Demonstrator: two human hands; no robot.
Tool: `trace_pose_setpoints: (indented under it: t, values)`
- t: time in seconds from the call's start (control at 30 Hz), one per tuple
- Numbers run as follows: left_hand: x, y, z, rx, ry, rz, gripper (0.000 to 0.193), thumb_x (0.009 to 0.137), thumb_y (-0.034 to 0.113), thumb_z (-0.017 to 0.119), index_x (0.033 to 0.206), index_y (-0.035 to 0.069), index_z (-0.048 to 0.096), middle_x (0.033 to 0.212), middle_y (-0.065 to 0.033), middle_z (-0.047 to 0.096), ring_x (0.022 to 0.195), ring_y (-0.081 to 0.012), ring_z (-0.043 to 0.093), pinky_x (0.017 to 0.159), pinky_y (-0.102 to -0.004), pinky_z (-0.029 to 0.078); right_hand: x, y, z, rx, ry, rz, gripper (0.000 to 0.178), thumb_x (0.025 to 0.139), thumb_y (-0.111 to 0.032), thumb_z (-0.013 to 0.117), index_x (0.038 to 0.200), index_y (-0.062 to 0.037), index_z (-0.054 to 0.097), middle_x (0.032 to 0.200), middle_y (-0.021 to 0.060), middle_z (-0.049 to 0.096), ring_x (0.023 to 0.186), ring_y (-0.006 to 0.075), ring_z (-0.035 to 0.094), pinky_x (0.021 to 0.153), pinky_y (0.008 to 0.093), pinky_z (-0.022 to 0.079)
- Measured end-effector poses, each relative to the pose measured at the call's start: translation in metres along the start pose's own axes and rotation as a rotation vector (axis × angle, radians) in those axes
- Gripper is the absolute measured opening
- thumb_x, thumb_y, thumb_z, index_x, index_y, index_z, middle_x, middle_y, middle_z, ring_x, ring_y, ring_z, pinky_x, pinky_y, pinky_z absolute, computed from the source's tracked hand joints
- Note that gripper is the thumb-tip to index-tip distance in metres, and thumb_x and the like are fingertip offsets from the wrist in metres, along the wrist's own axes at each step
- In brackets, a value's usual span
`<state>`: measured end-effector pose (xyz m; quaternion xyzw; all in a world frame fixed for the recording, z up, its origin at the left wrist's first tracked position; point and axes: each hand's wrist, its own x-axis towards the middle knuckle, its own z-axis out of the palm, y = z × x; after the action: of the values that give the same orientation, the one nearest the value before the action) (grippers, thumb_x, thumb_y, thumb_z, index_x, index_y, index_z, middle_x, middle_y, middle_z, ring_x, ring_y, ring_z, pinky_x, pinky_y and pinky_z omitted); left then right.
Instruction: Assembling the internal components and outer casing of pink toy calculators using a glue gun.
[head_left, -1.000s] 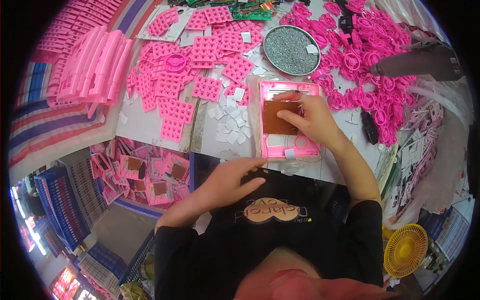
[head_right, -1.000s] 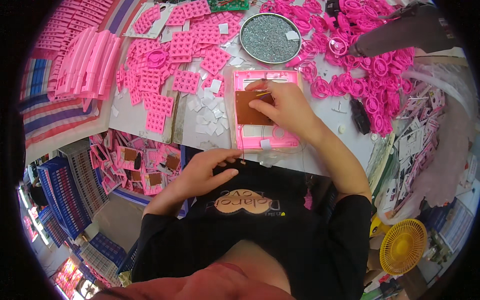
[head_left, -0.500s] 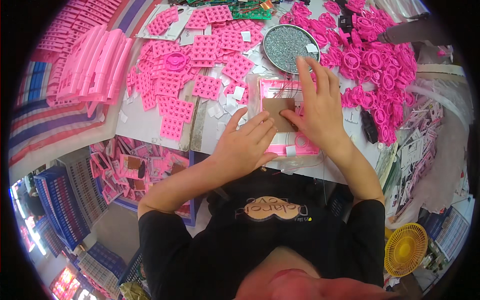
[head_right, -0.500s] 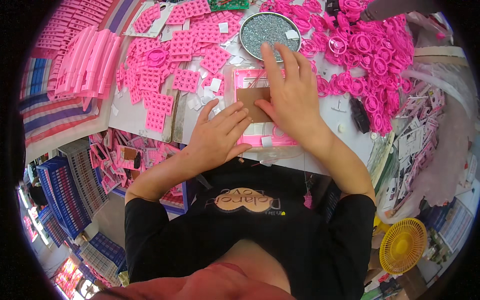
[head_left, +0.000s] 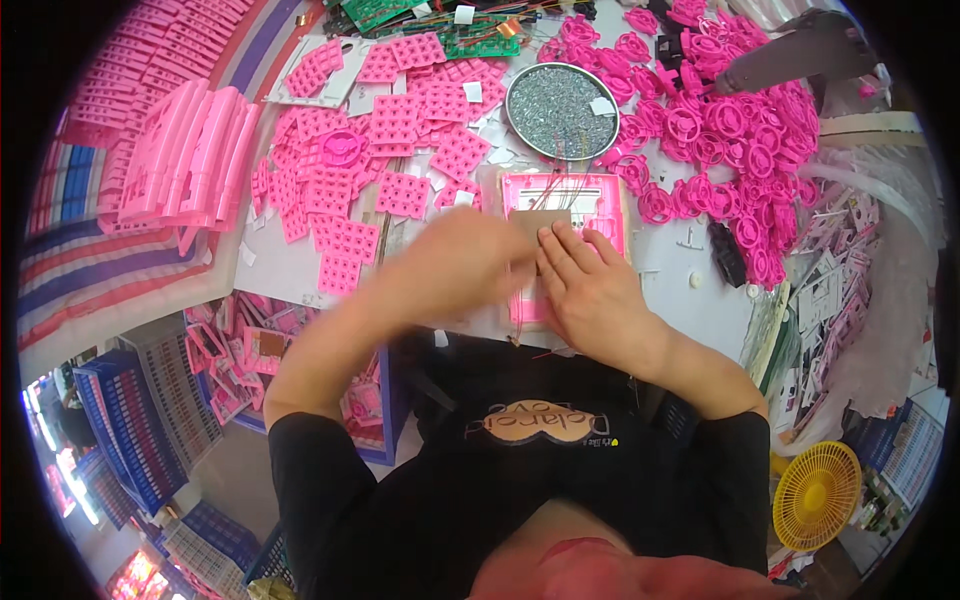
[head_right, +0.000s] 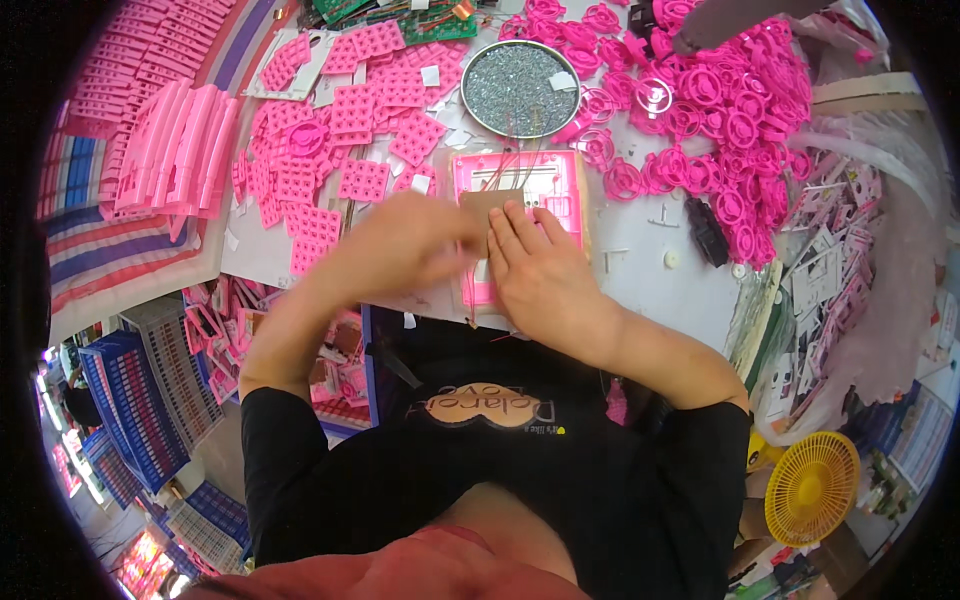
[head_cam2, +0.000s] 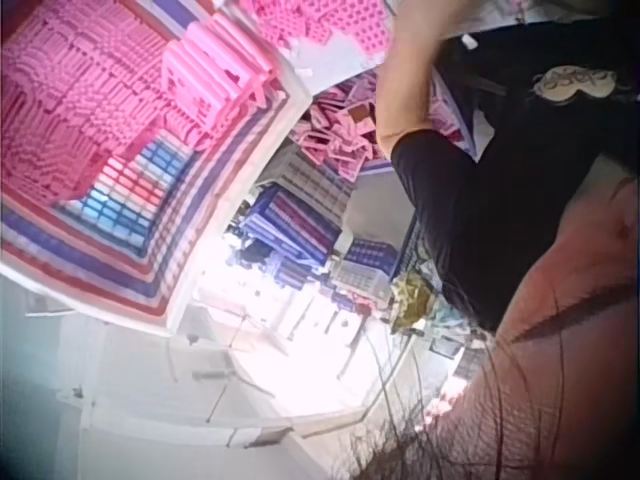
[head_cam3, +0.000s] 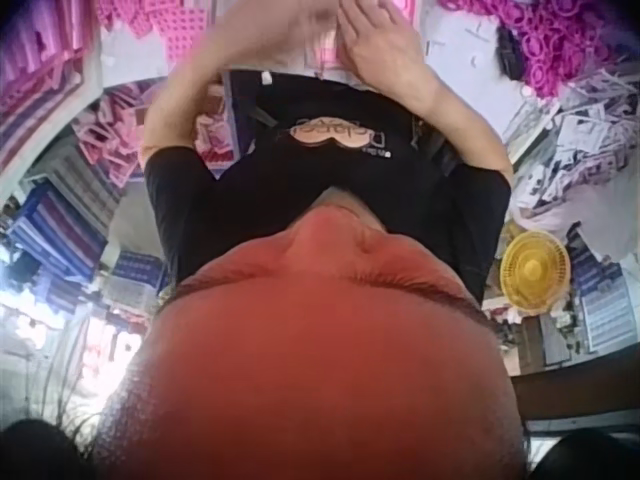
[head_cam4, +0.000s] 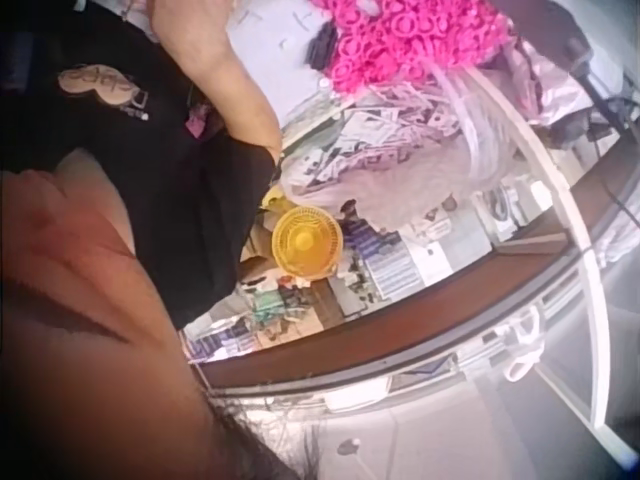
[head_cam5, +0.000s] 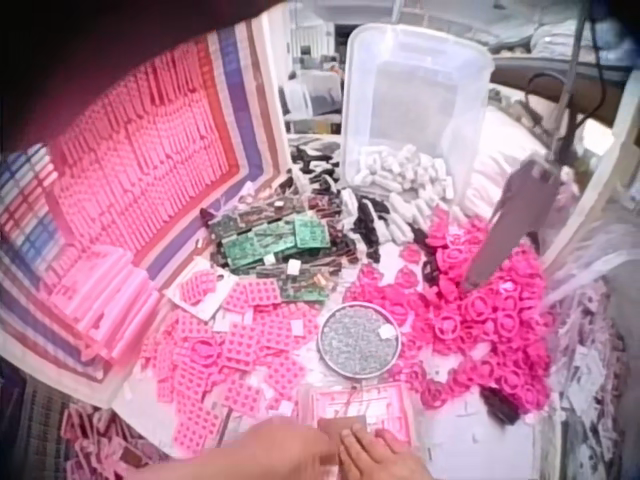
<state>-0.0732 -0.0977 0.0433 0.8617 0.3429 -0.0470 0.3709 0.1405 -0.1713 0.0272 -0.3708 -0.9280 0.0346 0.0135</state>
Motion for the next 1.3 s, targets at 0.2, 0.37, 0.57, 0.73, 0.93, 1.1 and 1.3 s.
trace_pose_setpoints:
  t: [0.2,0.37,0.57,0.73,0.93,1.1,1.3]
  values:
    - [0.140,-0.073,-0.038,0.375,0.694,0.256,0.014,0.080,0.023,0.076,0.089,0.013,0.073,0.096,-0.0026,0.068,0.097,-0.0263,0.064,0.082,-0.0418,0.047,0.006,-0.007,-0.003,-0.032,-0.015,0.008,0.048,0.086,-0.016,0.055,0.123,0.0137,0.061,0.133,0.0303,0.059,0.128,0.0426,0.053,0.107,0.0510,0.040]
    - [0.162,-0.073,-0.030,0.476,0.612,0.283,0.017,0.080,0.026,0.076,0.093,0.016,0.071,0.095,-0.0001,0.065,0.102,-0.0229,0.061,0.091,-0.0458,0.039,0.001,-0.006,-0.001,0.006,0.018,0.007,0.047,0.085,-0.015,0.056,0.121,0.0134,0.062,0.133,0.0305,0.059,0.128,0.0427,0.054,0.104,0.0497,0.042]
    - [0.166,-0.075,-0.036,0.546,0.633,0.282,0.012,0.087,0.026,0.069,0.093,0.015,0.067,0.094,0.0000,0.065,0.100,-0.0234,0.061,0.092,-0.0481,0.039,0.001,-0.006,-0.002,-0.026,0.018,0.013,0.050,0.080,-0.016,0.059,0.121,0.0133,0.061,0.134,0.0282,0.058,0.127,0.0384,0.054,0.102,0.0448,0.043]
    - [0.166,-0.077,-0.053,0.689,0.674,0.103,0.022,0.093,0.033,0.059,0.088,0.014,0.068,0.088,-0.0035,0.068,0.092,-0.0248,0.064,0.088,-0.0472,0.040,0.001,-0.006,-0.002,-0.029,0.023,0.008,0.050,0.080,-0.015,0.060,0.121,0.0137,0.061,0.134,0.0284,0.058,0.126,0.0386,0.054,0.102,0.0441,0.044]
    - [0.153,-0.089,-0.057,0.649,0.727,0.036,0.028,0.092,0.034,0.060,0.078,0.011,0.069,0.076,-0.0068,0.069,0.075,-0.0288,0.067,0.080,-0.0473,0.042,0.002,-0.009,-0.002,-0.020,0.017,0.016,0.050,0.080,-0.014,0.060,0.122,0.0143,0.060,0.134,0.0285,0.057,0.126,0.0384,0.053,0.103,0.0436,0.043]
    - [0.109,-0.046,-0.053,0.241,0.844,0.254,0.019,0.087,0.022,0.064,0.075,0.007,0.064,0.074,-0.0116,0.064,0.071,-0.0324,0.065,0.067,-0.0427,0.045,-0.003,-0.003,0.004,0.002,0.021,0.023,0.052,0.082,-0.015,0.060,0.125,0.0147,0.058,0.137,0.0286,0.056,0.129,0.0380,0.052,0.107,0.0432,0.042]
    - [0.012,0.003,0.041,-0.015,0.623,0.132,0.014,0.083,0.014,0.065,0.075,0.005,0.057,0.093,-0.0098,0.068,0.091,-0.0287,0.066,0.088,-0.0468,0.044,-0.003,0.004,0.003,0.231,0.200,0.039,0.054,0.074,-0.015,0.072,0.121,0.0095,0.064,0.128,0.0228,0.064,0.118,0.0325,0.061,0.103,0.0398,0.047]
